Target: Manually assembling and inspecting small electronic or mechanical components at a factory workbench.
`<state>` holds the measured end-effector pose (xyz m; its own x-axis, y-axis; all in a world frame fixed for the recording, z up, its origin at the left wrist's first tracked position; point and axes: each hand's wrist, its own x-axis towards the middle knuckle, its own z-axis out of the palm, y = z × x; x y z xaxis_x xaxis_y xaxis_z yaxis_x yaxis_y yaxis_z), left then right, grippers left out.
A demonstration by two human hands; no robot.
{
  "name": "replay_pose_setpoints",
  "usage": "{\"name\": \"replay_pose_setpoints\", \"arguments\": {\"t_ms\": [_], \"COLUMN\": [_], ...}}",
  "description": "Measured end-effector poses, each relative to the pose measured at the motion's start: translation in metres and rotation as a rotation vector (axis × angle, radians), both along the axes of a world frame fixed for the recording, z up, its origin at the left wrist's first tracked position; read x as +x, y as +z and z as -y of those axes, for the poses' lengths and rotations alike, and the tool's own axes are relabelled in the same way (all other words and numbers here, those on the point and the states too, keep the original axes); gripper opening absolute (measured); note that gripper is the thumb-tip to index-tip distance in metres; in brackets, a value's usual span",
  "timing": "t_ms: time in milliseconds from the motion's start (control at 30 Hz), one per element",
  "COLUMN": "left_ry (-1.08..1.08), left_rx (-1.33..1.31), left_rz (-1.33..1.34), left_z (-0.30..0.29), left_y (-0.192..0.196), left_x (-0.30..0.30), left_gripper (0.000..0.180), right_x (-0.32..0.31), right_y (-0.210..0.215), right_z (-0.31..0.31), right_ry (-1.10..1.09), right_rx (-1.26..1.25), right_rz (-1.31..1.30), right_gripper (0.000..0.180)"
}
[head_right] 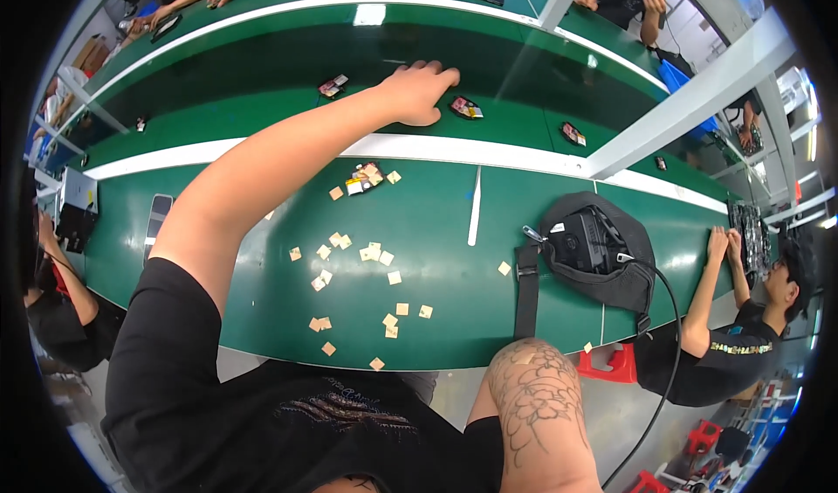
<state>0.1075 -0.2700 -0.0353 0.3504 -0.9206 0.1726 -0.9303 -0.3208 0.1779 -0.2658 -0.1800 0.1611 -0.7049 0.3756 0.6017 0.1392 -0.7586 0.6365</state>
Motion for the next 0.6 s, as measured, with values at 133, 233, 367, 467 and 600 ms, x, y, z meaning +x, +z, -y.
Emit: {"name": "replay_pose_setpoints", "arguments": {"t_ms": [133, 233, 367, 467, 600], "left_ry": [-0.082, -0.226, -0.386, -0.4, -0.4], "left_rx": [-0.114, -0.048, -0.051, -0.066, -0.083], "left_rz": [-0.124, -0.12, -0.073, -0.017, -0.012], "left_z": [0.052, 0.109, 0.19, 0.223, 0.221], "left_y": [0.021, 0.02, -0.021, -0.03, -0.033], "left_x": [-0.023, -0.069, -0.111, -0.121, -0.11], "left_gripper": [0.061, 0.058, 0.062, 0.053, 0.032], "right_x": [-0.003, -0.004, -0.016, -0.011, -0.01], "right_y": [0.003, 0.003, -0.001, -0.005, -0.003], "right_z": [0.012, 0.017, 0.026, 0.025, 0.021], "right_ry": [0.008, 0.164, 0.035, 0.268, 0.456], "right_rx": [0.115, 0.047, 0.085, 0.003, -0.01], "right_rz": [-0.15, -0.138, -0.21, -0.261, -0.286], "right_gripper": [0.035, 0.033, 0.03, 0.007, 0.027]}}
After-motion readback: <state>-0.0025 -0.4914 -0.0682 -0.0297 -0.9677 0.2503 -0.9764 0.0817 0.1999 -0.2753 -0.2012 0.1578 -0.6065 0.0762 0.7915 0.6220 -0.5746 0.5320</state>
